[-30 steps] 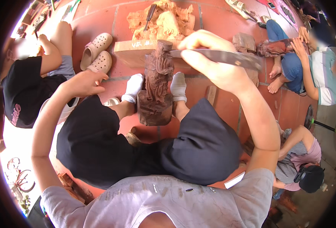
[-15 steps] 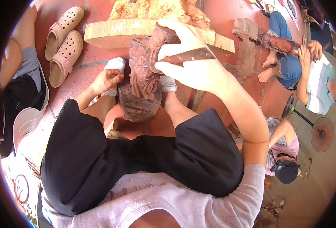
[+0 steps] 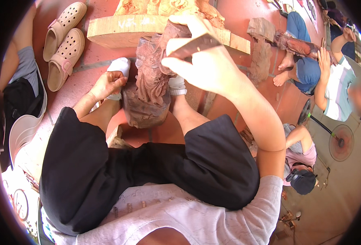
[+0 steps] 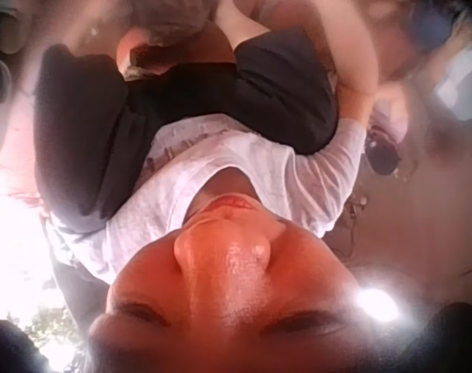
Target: The person is carving a piece of wood using a chisel. They hold the wood steady with one hand while using the chisel with the other to shape and refine the surface. The person occasionally adjusts their grip and the position of the wood to access different areas.
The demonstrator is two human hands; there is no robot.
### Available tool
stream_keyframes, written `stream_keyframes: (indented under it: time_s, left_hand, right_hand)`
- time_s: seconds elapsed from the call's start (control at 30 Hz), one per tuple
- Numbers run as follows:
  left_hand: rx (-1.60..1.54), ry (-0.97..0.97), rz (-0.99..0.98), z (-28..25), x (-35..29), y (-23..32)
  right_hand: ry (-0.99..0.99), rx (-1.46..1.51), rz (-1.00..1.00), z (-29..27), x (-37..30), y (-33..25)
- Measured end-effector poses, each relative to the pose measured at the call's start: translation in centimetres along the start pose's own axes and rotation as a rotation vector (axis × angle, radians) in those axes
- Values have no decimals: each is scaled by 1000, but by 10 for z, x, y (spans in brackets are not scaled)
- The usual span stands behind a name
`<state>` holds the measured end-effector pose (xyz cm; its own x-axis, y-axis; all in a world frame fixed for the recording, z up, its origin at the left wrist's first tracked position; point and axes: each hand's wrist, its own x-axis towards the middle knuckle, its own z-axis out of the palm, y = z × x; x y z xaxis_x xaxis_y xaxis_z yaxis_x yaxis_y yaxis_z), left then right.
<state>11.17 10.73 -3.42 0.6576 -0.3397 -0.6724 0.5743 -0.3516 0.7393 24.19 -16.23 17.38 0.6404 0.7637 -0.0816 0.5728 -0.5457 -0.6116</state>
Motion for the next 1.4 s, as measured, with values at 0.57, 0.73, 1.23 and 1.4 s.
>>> stream_keyframes:
  time_s: [0.57, 0.73, 1.23, 1.4]
  left_hand:
    - [6, 18, -36, 3, 2, 1]
    - [29, 28, -42, 4, 1, 4]
    - [52, 42, -15, 3, 0, 2]
    - [-4, 33, -29, 5, -1, 3]
  right_hand:
    - [27, -8, 16, 6, -5, 2]
    - [192, 23, 27, 3, 2, 2]
    - [-7, 163, 111, -3, -6, 6]
    - [6, 133, 104, -4, -10, 5]
